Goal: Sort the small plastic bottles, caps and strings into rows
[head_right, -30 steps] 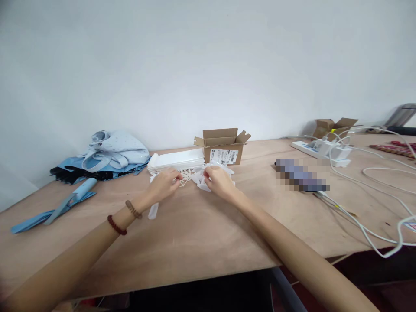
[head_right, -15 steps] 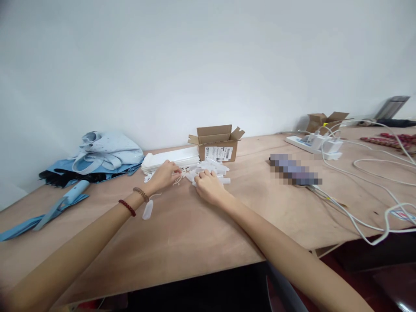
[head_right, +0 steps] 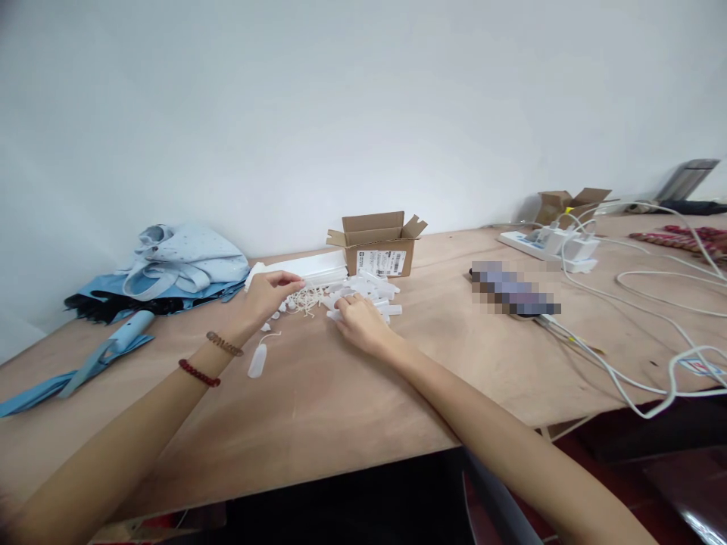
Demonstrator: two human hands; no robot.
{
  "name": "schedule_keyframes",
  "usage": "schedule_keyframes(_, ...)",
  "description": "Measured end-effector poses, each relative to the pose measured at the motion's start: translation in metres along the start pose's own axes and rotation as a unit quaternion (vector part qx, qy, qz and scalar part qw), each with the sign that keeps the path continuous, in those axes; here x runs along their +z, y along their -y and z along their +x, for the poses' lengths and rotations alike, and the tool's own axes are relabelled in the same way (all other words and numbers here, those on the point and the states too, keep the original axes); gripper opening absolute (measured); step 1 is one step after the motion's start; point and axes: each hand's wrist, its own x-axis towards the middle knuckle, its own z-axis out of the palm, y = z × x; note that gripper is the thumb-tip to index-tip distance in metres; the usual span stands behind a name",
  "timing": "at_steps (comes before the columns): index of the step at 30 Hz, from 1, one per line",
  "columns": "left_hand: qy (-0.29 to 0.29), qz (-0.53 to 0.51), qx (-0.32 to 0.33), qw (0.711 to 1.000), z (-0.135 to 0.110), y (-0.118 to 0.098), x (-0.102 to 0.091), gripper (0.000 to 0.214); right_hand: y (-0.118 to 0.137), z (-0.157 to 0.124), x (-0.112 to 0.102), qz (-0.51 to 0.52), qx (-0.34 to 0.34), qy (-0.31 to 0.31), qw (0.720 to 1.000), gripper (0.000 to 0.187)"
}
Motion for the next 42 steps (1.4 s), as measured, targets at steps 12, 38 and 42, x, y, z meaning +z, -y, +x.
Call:
schedule_keyframes(12,0.070,-0.255,-0.123,0.956,-0.052,-0.011,0.006,0.028,0.019,-0.003,0.009,0.335,0.007,-0.097,0.937,0.020)
schedule_keyframes(38,0.110,-0.173,-0.136,0.969,-0.057,-0.006,0.011,0.023,0.022,-0.007,0.022,0.381,-0.018,-0.061,0.922,0.025)
schedule_keyframes(42,0.123,-0.142,-0.147,0.971,-0.058,-0.008,0.011,0.025,0.021,-0.007,0.025,0.395,-0.014,-0.053,0.917,0.023)
